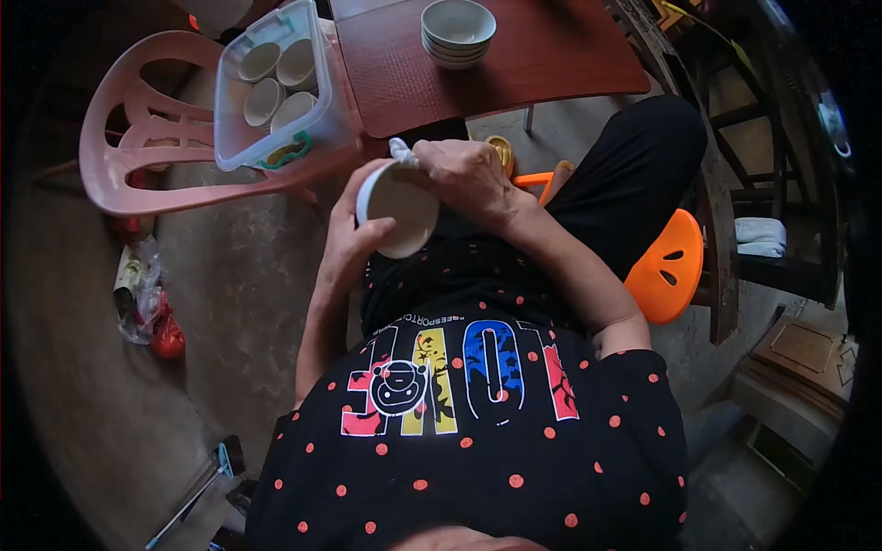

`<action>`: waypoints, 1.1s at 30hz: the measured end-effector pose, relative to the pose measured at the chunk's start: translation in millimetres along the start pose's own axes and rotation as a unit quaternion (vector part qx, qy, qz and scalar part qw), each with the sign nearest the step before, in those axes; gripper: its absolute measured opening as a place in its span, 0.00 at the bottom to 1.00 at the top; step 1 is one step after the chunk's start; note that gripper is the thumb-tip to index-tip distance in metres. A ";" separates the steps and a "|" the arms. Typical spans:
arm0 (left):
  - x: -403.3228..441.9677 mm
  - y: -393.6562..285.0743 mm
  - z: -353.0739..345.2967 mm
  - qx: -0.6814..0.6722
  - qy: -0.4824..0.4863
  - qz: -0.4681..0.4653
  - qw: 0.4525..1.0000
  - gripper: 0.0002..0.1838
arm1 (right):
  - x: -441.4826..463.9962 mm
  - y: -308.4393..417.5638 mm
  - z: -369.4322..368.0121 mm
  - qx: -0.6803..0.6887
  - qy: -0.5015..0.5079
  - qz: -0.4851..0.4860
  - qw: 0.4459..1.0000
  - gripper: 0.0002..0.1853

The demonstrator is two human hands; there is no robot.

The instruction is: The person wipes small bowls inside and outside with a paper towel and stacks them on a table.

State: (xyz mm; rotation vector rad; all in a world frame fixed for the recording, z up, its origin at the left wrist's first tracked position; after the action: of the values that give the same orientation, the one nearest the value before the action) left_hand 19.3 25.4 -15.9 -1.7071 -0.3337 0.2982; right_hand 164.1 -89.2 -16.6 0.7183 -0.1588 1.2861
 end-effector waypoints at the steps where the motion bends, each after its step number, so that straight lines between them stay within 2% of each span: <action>1: -2.7 -1.8 -1.3 0.028 0.019 0.046 0.998 0.37 | 4.1 -2.3 2.3 -0.012 -0.011 0.058 0.998 0.15; 3: -4.9 -4.5 -6.3 0.032 0.010 0.031 0.999 0.36 | 3.3 -3.8 1.5 -0.015 -0.004 0.095 0.995 0.15; 5: -2.2 -8.1 -7.1 0.051 -0.008 -0.026 0.998 0.37 | -11.4 -2.9 -14.6 0.089 0.041 -0.113 0.989 0.16; 6: -1.8 -7.3 -8.8 0.053 -0.043 -0.042 0.997 0.38 | -17.0 2.2 -18.6 0.231 0.058 -0.225 0.945 0.20; 7: -1.2 -6.5 -10.2 0.055 -0.079 -0.059 0.994 0.38 | -21.9 9.8 -23.8 0.373 0.104 -0.296 0.873 0.21; 9: -0.5 -3.3 -7.5 0.086 -0.091 -0.086 0.988 0.39 | -27.3 13.8 -33.1 0.578 0.205 -0.383 0.691 0.24; 10: -0.4 1.3 -6.1 0.039 -0.099 -0.082 0.991 0.39 | -27.3 11.2 -34.9 0.579 0.203 -0.382 0.691 0.24; 11: -0.3 3.5 -5.2 -0.010 -0.107 -0.078 0.991 0.39 | -25.5 7.3 -34.6 0.460 0.158 -0.330 0.809 0.24; 12: -0.2 2.1 -3.4 -0.009 -0.106 -0.078 0.991 0.39 | -20.8 6.5 -30.3 0.325 0.107 -0.268 0.900 0.23; 13: -2.5 0.0 -1.1 0.009 -0.063 -0.046 0.997 0.38 | -17.0 5.6 -24.8 0.157 0.045 -0.205 0.965 0.17; 14: -1.4 -2.7 -0.6 0.026 -0.020 -0.018 0.999 0.38 | -10.5 1.4 -16.7 0.092 0.016 -0.104 0.990 0.15; 15: -3.5 -6.2 -2.2 0.039 0.012 0.015 0.999 0.37 | -3.5 -0.5 -6.2 0.026 -0.012 -0.002 1.000 0.14; 16: -4.4 -7.7 -2.7 0.038 0.010 0.015 0.999 0.37 | 1.8 0.3 1.5 0.013 -0.007 0.051 0.999 0.14; 17: -6.0 -7.9 -3.5 0.030 0.021 0.036 0.999 0.37 | 0.6 1.5 1.4 0.015 -0.005 0.051 0.999 0.14; 18: -6.1 -8.6 -4.6 0.022 0.034 0.055 0.998 0.38 | -0.5 2.0 1.3 0.042 0.008 0.008 0.999 0.14; 19: -5.5 -10.5 -6.3 0.005 0.025 0.027 0.999 0.38 | -2.5 2.5 1.3 0.067 0.021 -0.036 0.997 0.14; 20: -4.4 -11.0 -9.0 0.008 -0.004 -0.008 1.000 0.39 | -10.4 0.7 -11.3 0.163 0.039 -0.147 0.975 0.18; 21: -3.3 -11.2 -10.5 0.012 -0.035 -0.043 0.998 0.40 | -15.3 7.2 -14.6 0.294 0.067 -0.220 0.928 0.21; 22: -2.1 -8.7 -9.5 0.066 -0.059 -0.088 0.992 0.40 | -19.2 13.2 -18.0 0.416 0.092 -0.287 0.858 0.25; 23: -1.8 -4.1 -9.6 0.066 -0.059 -0.088 0.992 0.40 | -30.8 10.0 -38.9 0.539 0.153 -0.330 0.760 0.30; 24: -1.5 -0.9 -10.7 0.083 -0.074 -0.113 0.987 0.40 | -29.3 10.9 -36.4 0.539 0.152 -0.330 0.760 0.30; 26: -1.1 -1.5 -9.5 0.102 -0.089 -0.141 0.981 0.40 | -23.5 11.8 -29.9 0.423 0.128 -0.330 0.834 0.26; 27: -1.7 -5.9 -8.2 0.083 -0.059 -0.089 0.991 0.40 | -19.6 11.4 -26.1 0.302 0.060 -0.255 0.917 0.22; 28: -2.7 -8.2 -5.9 0.064 -0.029 -0.037 0.997 0.41 | -14.7 10.2 -21.1 0.171 -0.009 -0.171 0.970 0.18; 29: -2.5 -7.2 -1.5 0.047 -0.002 -0.020 0.999 0.41 | -11.1 6.4 -13.4 0.082 -0.015 -0.092 0.992 0.12; 30: -2.4 -6.6 -0.3 0.047 -0.004 -0.020 0.999 0.41 | -7.2 2.5 -8.2 0.083 -0.014 -0.091 0.992 0.12; 32: -3.5 -4.2 -0.3 0.028 0.029 0.027 0.999 0.40 | -4.0 -0.3 -2.1 0.034 -0.020 0.028 0.999 0.11; 33: -4.2 -8.8 -3.8 0.063 0.020 0.017 0.998 0.40 | -6.8 2.1 -1.3 0.077 -0.001 -0.022 0.997 0.11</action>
State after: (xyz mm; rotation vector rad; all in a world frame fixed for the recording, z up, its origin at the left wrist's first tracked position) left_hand 16.4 21.7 -6.5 -1.5937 -0.2518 0.3036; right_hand 159.7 -93.8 -20.1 0.8516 -0.0457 1.2657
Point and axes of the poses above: each hand's wrist, its own x-axis towards the middle knuckle, its own z-axis out of the back of the hand, y = z × x, the point moved 1 cm from there along x, towards the middle knuckle, and after that the axes turned 2 degrees about -z, right-handed, at the moved point
